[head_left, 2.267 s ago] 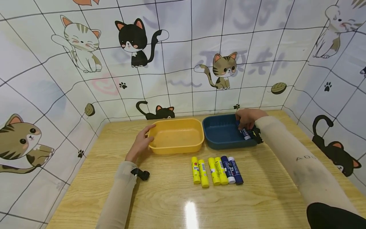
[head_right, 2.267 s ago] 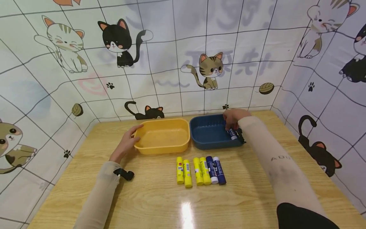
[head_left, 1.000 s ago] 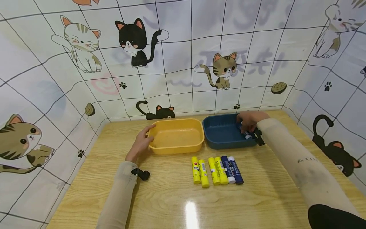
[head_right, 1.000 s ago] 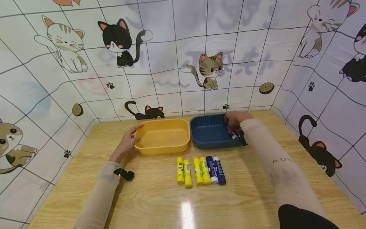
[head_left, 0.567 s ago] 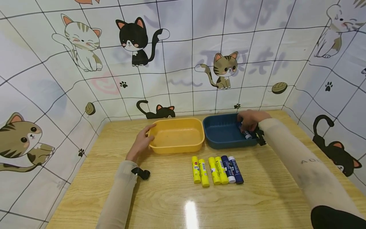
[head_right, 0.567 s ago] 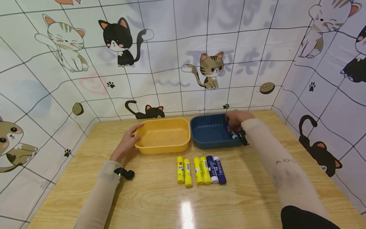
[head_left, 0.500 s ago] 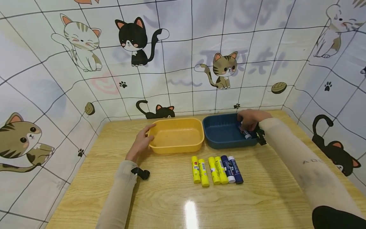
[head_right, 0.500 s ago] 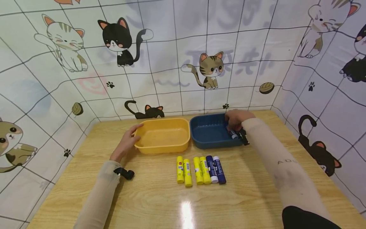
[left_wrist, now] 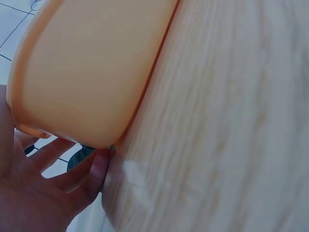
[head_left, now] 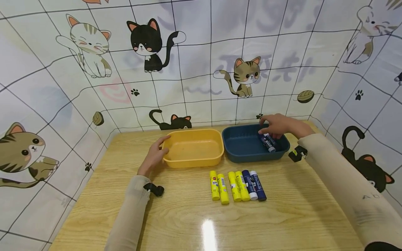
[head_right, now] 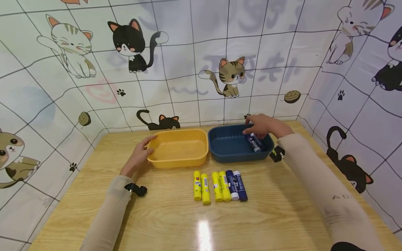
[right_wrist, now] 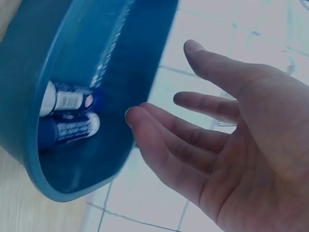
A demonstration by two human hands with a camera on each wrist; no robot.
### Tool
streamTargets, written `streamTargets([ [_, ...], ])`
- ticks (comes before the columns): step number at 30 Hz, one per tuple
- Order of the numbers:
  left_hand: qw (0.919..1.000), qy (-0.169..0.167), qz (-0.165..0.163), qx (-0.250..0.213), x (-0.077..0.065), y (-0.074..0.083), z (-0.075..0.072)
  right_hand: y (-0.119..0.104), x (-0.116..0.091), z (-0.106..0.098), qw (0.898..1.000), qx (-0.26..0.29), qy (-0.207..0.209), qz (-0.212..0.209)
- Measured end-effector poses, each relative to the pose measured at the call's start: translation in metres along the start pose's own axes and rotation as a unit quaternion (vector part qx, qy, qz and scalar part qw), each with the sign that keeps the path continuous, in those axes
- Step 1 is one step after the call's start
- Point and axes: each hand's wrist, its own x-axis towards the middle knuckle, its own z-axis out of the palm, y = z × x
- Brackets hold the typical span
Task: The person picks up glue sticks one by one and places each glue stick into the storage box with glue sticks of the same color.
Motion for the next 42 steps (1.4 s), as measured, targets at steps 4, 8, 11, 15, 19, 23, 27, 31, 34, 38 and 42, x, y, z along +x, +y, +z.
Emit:
streamTargets([
  [4, 1.0000, 0.000, -0.001, 0.003, 0.001, -0.001, 0.001, -0.007, -0.020, 0.005, 0.999, 0.013, 0.028, -0.021],
  [8, 1.0000, -0.001, -0.005, 0.000, 0.001, -0.001, 0.002, -0.016, -0.041, 0.012, 0.998, 0.023, 0.048, -0.037],
  [11, 1.0000, -0.001, -0.007, -0.004, 0.000, 0.000, 0.002, -0.023, -0.056, 0.017, 0.997, 0.028, 0.058, -0.047],
  [15, 0.9999, 0.000, -0.010, -0.006, -0.001, 0.001, 0.002, -0.031, -0.074, 0.026, 0.995, 0.045, 0.065, -0.061],
  [19, 1.0000, 0.002, -0.008, -0.003, -0.001, 0.001, 0.002, -0.034, -0.086, 0.040, 0.993, 0.071, 0.056, -0.072],
  [23, 1.0000, 0.002, -0.008, -0.002, -0.001, 0.000, 0.002, -0.035, -0.094, 0.056, 0.991, 0.093, 0.038, -0.086],
  [27, 1.0000, -0.001, -0.003, -0.001, -0.002, 0.001, 0.002, -0.035, -0.097, 0.071, 0.989, 0.108, 0.008, -0.103],
  [31, 1.0000, 0.002, -0.003, -0.002, -0.002, 0.003, 0.002, -0.036, -0.096, 0.083, 0.986, 0.126, -0.024, -0.110],
  [34, 1.0000, 0.005, -0.006, 0.001, -0.002, 0.004, 0.001, -0.038, -0.093, 0.089, 0.984, 0.140, -0.050, -0.100],
  [38, 0.9999, 0.010, -0.006, 0.006, -0.002, 0.005, 0.000, -0.041, -0.090, 0.095, 0.984, 0.143, -0.076, -0.075],
  [42, 0.9999, 0.009, -0.006, 0.007, -0.003, 0.007, 0.001, -0.040, -0.087, 0.103, 0.983, 0.147, -0.102, -0.044],
])
